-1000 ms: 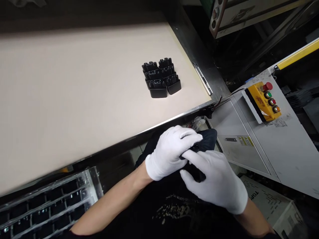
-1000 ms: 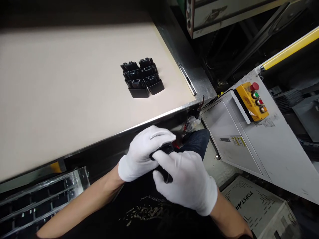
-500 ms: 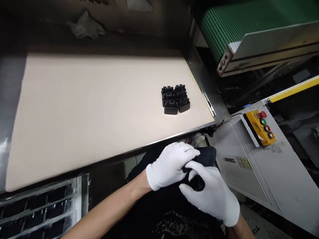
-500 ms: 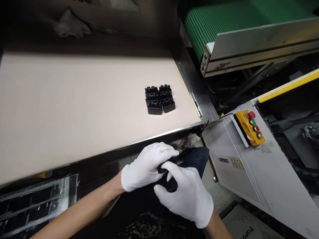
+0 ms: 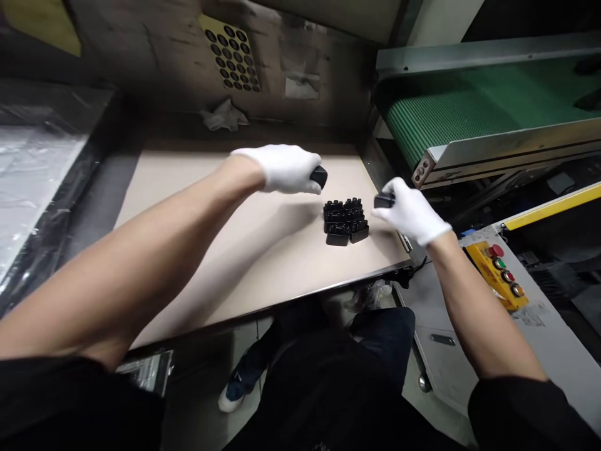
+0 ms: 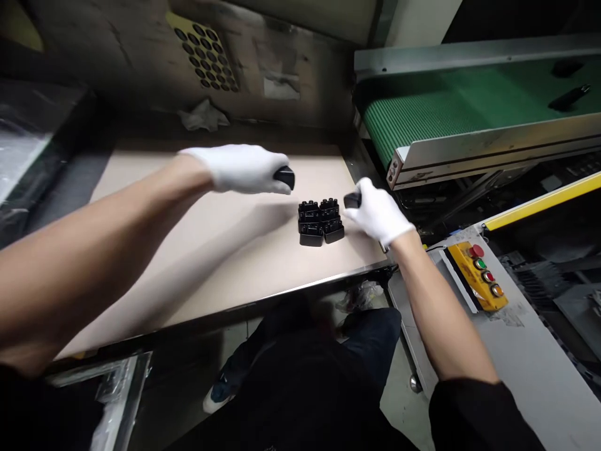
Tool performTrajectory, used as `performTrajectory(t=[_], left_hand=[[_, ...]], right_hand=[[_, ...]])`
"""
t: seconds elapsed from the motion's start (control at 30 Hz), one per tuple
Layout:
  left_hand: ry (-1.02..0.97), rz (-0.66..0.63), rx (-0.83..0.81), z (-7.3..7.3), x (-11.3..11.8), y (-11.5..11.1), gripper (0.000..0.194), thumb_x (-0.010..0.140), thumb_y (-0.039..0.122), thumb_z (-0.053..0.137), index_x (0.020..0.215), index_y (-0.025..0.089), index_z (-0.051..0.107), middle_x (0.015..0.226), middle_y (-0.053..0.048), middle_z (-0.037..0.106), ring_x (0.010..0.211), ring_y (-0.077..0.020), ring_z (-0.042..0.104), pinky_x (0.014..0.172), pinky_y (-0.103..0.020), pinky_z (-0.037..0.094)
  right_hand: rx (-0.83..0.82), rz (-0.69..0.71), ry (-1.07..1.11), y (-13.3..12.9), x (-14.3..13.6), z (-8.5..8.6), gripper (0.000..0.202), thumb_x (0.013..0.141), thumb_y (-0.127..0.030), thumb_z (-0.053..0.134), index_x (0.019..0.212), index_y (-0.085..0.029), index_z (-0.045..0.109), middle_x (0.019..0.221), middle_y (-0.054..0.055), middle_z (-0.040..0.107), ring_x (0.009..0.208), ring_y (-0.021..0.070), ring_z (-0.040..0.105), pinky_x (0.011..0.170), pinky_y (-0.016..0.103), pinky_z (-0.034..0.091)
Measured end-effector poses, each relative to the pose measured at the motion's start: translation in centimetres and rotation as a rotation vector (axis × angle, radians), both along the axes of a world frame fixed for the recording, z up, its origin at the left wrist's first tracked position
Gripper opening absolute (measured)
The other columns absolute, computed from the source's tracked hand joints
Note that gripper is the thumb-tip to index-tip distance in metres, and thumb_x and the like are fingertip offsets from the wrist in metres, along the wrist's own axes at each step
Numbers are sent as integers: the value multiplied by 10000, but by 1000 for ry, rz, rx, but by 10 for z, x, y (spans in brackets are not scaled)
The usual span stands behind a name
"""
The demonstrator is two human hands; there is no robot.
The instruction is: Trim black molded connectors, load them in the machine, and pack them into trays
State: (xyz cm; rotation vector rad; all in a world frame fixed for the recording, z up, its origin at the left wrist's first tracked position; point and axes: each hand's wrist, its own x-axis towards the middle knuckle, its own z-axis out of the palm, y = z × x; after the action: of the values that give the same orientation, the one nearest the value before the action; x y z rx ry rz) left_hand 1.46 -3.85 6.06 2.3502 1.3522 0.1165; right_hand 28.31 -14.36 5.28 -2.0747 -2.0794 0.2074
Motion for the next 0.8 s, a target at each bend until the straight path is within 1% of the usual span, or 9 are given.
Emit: performTrajectory(t=[0.07, 0.13, 0.27, 0.37, 0.43, 0.5, 0.57, 0.67, 0.8], left_hand=[[251, -62, -73, -2, 28, 34, 342, 722, 473, 842, 802, 153, 751, 734, -117, 661, 989, -384, 649, 949, -471, 447], [422, -109, -175, -9, 54, 53, 343, 674, 469, 864, 708, 151, 741, 663, -119, 642, 980, -402, 641, 961, -483, 442], [474, -188, -304, -24, 77, 65, 276, 639, 406, 870, 657, 174, 720, 597, -82, 626, 872, -342, 638, 927, -482, 483], [306, -252, -445, -34, 65, 63, 166, 642, 283, 808, 663, 169, 689, 665, -76, 675, 760, -276, 641, 828, -420, 519], [194, -267, -490, -42, 49, 61, 144, 650, 249, 761, 751, 165, 703, 738, -68, 713, 742, -247, 647, 780, -375, 524], [113, -271, -444, -52, 33, 56, 258, 672, 272, 749, 900, 152, 728, 842, -70, 749, 784, -239, 661, 785, -352, 527], [-59, -240, -364, -63, 21, 49, 426, 742, 318, 720, 1118, 120, 717, 1028, -89, 772, 914, -236, 679, 872, -340, 530], [-503, -128, -294, -81, 23, 33, 487, 925, 404, 586, 1308, 108, 635, 1285, -114, 728, 1144, -232, 658, 1023, -342, 505], [-901, 174, -263, -99, 55, 4, 435, 1031, 483, 490, 1218, 133, 668, 1304, -133, 721, 1225, -244, 655, 1111, -381, 491]], right_hand=[[-70, 99, -132, 53, -7, 1, 413, 844, -338, 776, 1173, -118, 661, 1056, 160, 757, 975, 294, 720, 855, 382, 556], [-180, 193, -226, 94, -17, -2, 346, 819, -269, 781, 1116, -101, 722, 1090, 173, 760, 1022, 295, 712, 895, 368, 542], [-424, 272, -273, 134, -33, -13, 321, 773, -149, 725, 1082, -101, 798, 1027, 157, 787, 957, 284, 721, 864, 364, 540], [-487, 295, -194, 136, -31, -16, 375, 762, -107, 651, 1096, -141, 819, 969, 103, 808, 859, 238, 715, 812, 333, 537], [-499, 318, -82, 133, -26, -15, 438, 765, -80, 598, 1134, -161, 820, 1028, 68, 820, 869, 208, 714, 821, 297, 535], [-487, 336, 30, 127, -20, -16, 470, 786, -72, 549, 1168, -145, 812, 1118, 64, 816, 926, 196, 717, 852, 266, 537], [-449, 339, 98, 123, -14, -20, 456, 826, -95, 514, 1175, -122, 805, 1148, 72, 811, 965, 188, 715, 878, 244, 538], [-372, 318, 240, 117, -9, -33, 429, 842, -128, 483, 1122, -119, 808, 1104, 72, 816, 999, 194, 710, 911, 249, 544], [-209, 353, 503, 104, -5, -52, 342, 867, -217, 479, 964, -141, 798, 1058, 88, 815, 1076, 241, 717, 1024, 358, 550]])
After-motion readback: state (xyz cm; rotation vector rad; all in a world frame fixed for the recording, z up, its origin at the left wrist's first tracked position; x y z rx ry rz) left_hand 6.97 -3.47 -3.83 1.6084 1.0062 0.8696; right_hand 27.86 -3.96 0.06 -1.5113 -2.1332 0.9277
